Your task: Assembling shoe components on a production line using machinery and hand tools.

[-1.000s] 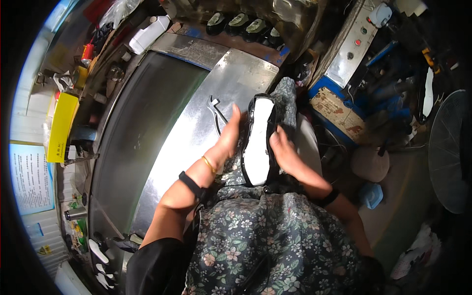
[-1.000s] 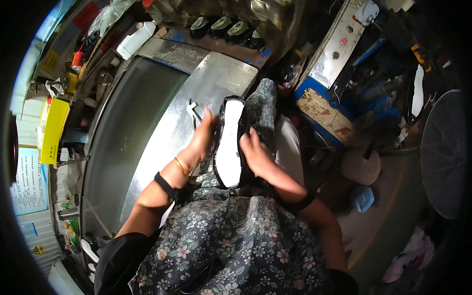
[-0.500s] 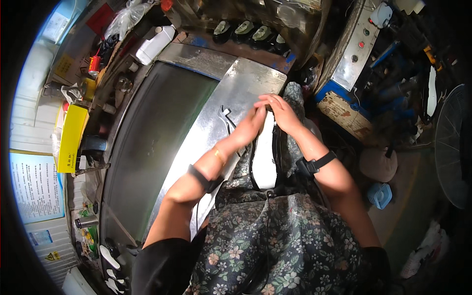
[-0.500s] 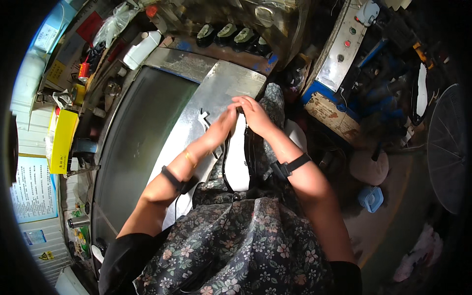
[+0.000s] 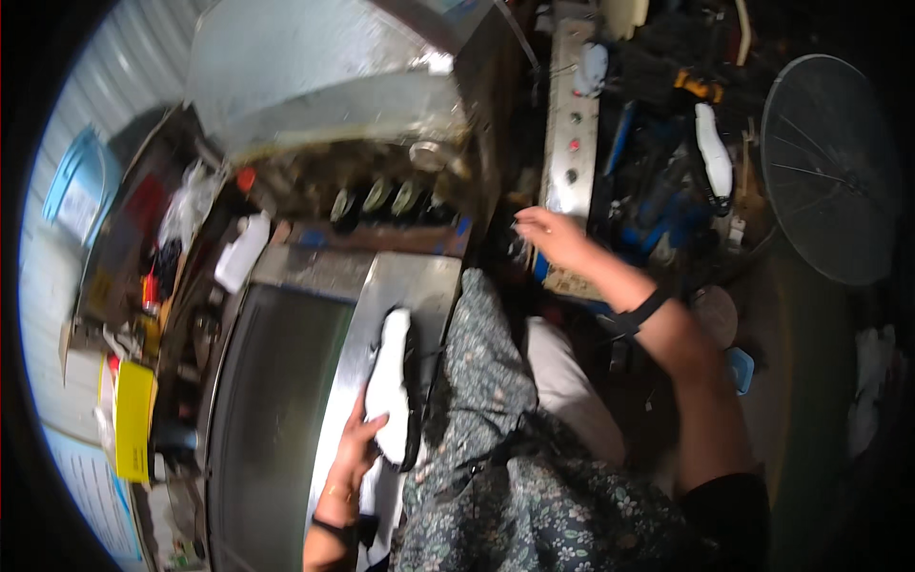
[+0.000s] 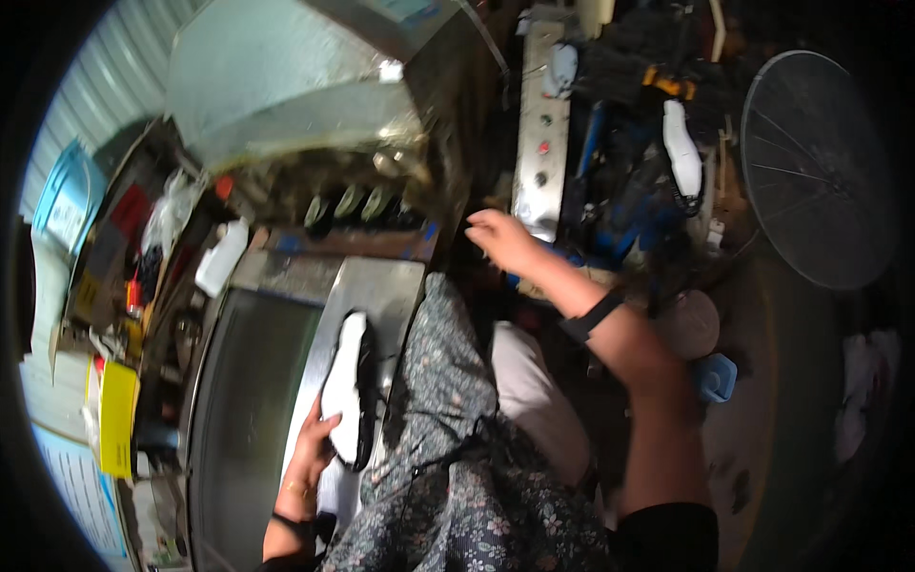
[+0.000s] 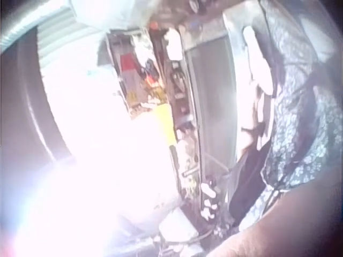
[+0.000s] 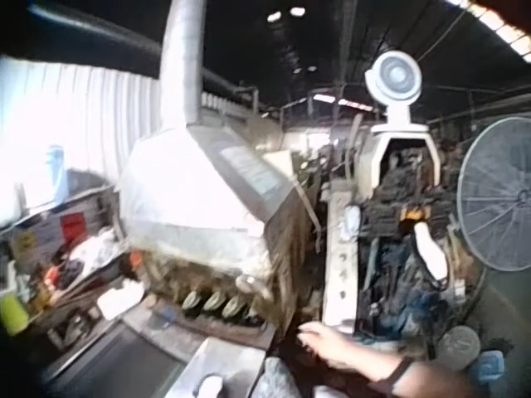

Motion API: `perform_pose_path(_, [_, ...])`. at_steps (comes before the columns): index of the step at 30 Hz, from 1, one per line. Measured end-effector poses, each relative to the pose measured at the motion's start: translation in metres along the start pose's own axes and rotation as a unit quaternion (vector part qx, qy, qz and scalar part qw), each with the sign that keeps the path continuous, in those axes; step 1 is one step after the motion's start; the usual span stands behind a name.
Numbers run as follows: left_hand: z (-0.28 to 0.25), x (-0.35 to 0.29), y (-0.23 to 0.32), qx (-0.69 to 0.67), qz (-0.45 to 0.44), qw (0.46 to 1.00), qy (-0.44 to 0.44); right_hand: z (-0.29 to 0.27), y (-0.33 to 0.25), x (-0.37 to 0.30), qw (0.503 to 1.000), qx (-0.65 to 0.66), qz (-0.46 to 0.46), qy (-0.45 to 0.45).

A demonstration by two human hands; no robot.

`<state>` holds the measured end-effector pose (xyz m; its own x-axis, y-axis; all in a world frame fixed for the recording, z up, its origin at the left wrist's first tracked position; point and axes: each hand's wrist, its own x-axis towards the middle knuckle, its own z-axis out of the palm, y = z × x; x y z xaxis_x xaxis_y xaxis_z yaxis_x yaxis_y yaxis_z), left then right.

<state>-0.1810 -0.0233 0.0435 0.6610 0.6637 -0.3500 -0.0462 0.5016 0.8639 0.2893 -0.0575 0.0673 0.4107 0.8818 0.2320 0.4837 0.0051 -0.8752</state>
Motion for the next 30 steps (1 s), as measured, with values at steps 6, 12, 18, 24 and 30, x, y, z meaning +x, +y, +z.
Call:
perform_pose_path(6, [-0.041, -0.056, -0.064, 0.824, 0.09, 0.56, 0.019, -0.238, -0.076, -0.01, 0.704, -0.643, 0.148, 0.263])
perform_pose_path(12, [0.015, -0.023, -0.014, 0.506, 0.058, 0.86, 0.043, -0.269, -0.023, -0.029, 0.785, -0.49, 0.073, 0.373])
perform_pose_path(18, [0.105, 0.045, 0.083, 0.037, -0.033, 0.986, -0.16, -0.131, -0.073, -0.098, 0.842, -0.412, -0.281, 0.204])
perform_pose_path(24, [0.082, 0.06, 0.124, -0.013, -0.185, 0.963, -0.194, 0.015, -0.103, -0.081, 0.704, -0.355, -0.615, -0.027])
perform_pose_path(30, [0.0, 0.061, 0.121, -0.147, -0.065, 0.987, 0.017, 0.06, -0.099, -0.044, 0.881, -0.277, -0.329, -0.197])
